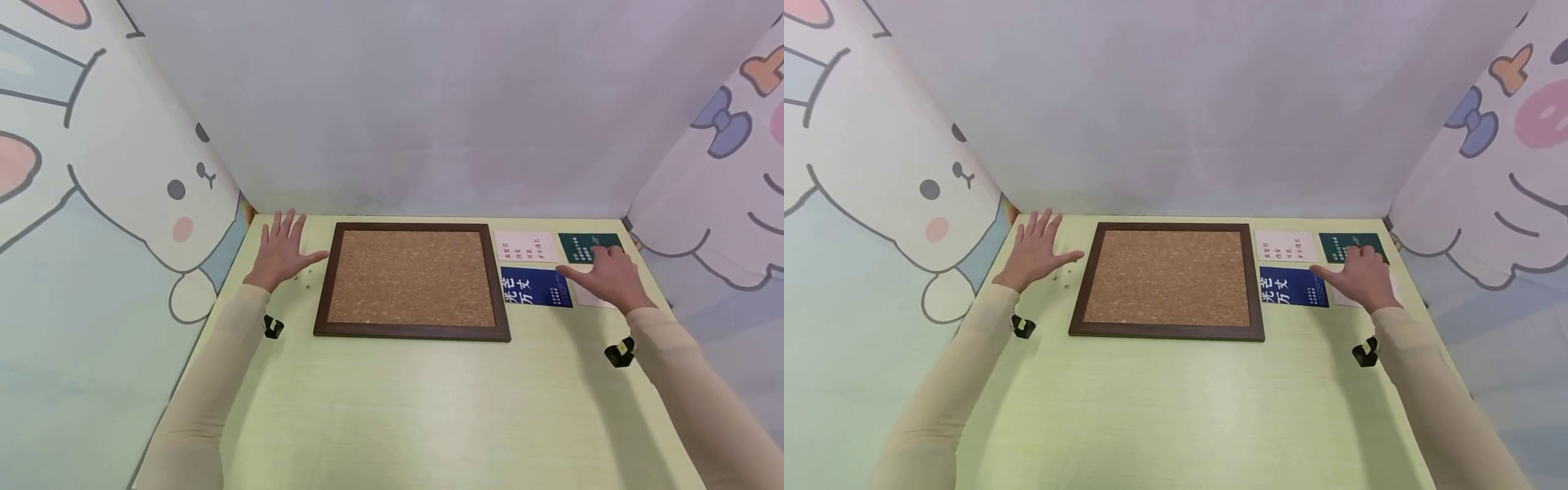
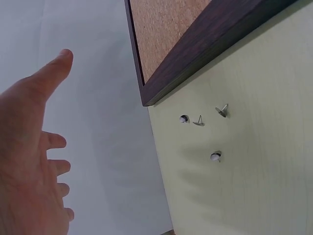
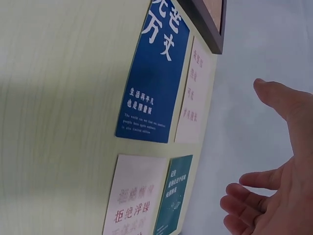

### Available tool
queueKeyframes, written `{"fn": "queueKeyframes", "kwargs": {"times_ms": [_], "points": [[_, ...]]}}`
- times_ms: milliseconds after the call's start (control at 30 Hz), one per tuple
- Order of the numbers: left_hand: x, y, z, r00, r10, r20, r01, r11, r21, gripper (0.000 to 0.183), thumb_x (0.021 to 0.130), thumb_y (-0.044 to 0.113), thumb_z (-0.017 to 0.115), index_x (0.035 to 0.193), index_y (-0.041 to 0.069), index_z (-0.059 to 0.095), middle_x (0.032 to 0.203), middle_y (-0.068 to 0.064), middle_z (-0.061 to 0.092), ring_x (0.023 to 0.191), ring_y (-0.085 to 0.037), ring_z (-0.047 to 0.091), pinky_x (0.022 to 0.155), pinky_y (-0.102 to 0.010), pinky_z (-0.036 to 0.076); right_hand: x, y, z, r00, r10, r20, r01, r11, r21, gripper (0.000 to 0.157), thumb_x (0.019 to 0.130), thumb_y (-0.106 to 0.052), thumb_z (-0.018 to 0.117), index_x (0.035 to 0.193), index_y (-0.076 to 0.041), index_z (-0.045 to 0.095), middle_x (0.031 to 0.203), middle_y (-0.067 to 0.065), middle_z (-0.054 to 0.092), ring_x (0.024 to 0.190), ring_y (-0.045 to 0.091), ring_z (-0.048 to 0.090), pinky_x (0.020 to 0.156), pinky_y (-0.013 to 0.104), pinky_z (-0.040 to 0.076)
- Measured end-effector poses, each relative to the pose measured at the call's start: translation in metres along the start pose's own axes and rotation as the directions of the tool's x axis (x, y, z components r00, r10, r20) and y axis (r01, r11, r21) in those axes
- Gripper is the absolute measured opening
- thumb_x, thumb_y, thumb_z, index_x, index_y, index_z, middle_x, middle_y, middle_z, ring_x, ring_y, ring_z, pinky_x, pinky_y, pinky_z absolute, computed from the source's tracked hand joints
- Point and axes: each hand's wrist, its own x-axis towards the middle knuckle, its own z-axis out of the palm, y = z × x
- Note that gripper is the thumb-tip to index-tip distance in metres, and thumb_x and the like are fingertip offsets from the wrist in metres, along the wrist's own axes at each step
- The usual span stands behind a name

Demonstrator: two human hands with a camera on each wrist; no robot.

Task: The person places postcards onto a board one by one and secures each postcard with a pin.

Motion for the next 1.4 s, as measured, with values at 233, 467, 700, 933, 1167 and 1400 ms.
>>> {"fn": "queueKeyframes", "kwargs": {"times_ms": [233, 467, 700, 933, 1167, 1400], "points": [[-0.004, 0.002, 0.003, 1.000, -0.009, 0.013, 0.009, 1.000, -0.001, 0.105, 0.083, 0.069, 0.059, 0.156, 0.005, 0.017, 0.163, -0.019, 0.009, 0.150, -0.041, 0.000, 0.117, -0.061, 0.000, 0.001, -0.002, 0.018, 0.999, 0.053, 0.015, -0.053, 0.999, 0.012, 0.088, 0.086, -0.067, 0.056, 0.095, 0.020, 0.055, 0.102, 0.041, 0.050, 0.095, 0.051, 0.045, 0.078, 0.064, 0.040], [-0.009, 0.003, 0.013, 1.000, 0.000, -0.006, 0.000, 0.999, -0.047, 0.102, 0.082, 0.061, 0.067, 0.153, 0.001, 0.023, 0.156, -0.024, 0.025, 0.145, -0.042, 0.020, 0.117, -0.059, 0.012, 0.003, -0.004, 0.037, 0.987, 0.132, 0.086, -0.139, 0.987, 0.083, 0.076, 0.085, -0.064, 0.061, 0.080, 0.011, 0.052, 0.107, 0.042, 0.045, 0.094, 0.048, 0.042, 0.078, 0.063, 0.041], [-0.012, 0.001, 0.020, 1.000, -0.004, -0.003, 0.004, 0.998, -0.064, 0.101, 0.082, 0.058, 0.069, 0.152, 0.000, 0.025, 0.152, -0.025, 0.030, 0.141, -0.043, 0.026, 0.116, -0.057, 0.018, 0.004, -0.008, 0.053, 0.983, 0.156, 0.095, -0.167, 0.977, 0.129, 0.072, 0.084, -0.061, 0.064, 0.078, 0.009, 0.049, 0.088, 0.029, 0.046, 0.085, 0.041, 0.040, 0.070, 0.052, 0.039], [-0.016, -0.001, 0.023, 1.000, -0.011, 0.018, 0.012, 0.998, -0.056, 0.094, 0.084, 0.054, 0.068, 0.148, -0.004, 0.031, 0.148, -0.027, 0.035, 0.138, -0.044, 0.030, 0.115, -0.056, 0.021, 0.003, -0.014, 0.062, 0.977, 0.183, 0.110, -0.197, 0.971, 0.136, 0.075, 0.083, -0.059, 0.066, 0.089, 0.016, 0.058, 0.090, 0.029, 0.053, 0.090, 0.042, 0.040, 0.077, 0.057, 0.039], [-0.017, -0.007, 0.026, 0.999, -0.009, 0.046, 0.009, 1.000, -0.001, 0.076, 0.090, 0.041, 0.066, 0.142, -0.007, 0.037, 0.139, -0.028, 0.043, 0.130, -0.045, 0.038, 0.111, -0.055, 0.028, 0.001, -0.019, 0.066, 0.975, 0.199, 0.103, -0.211, 0.971, 0.116, 0.080, 0.082, -0.056, 0.069, 0.097, 0.021, 0.056, 0.091, 0.032, 0.053, 0.086, 0.042, 0.042, 0.073, 0.055, 0.042], [-0.015, -0.011, 0.033, 0.997, -0.024, 0.074, 0.025, 1.000, -0.015, 0.066, 0.092, 0.032, 0.064, 0.141, -0.005, 0.038, 0.137, -0.026, 0.044, 0.129, -0.043, 0.038, 0.109, -0.054, 0.030, 0.002, -0.020, 0.071, 0.971, 0.220, 0.096, -0.231, 0.966, 0.114, 0.079, 0.082, -0.053, 0.070, 0.102, 0.023, 0.056, 0.094, 0.033, 0.054, 0.088, 0.044, 0.042, 0.076, 0.058, 0.041]]}}
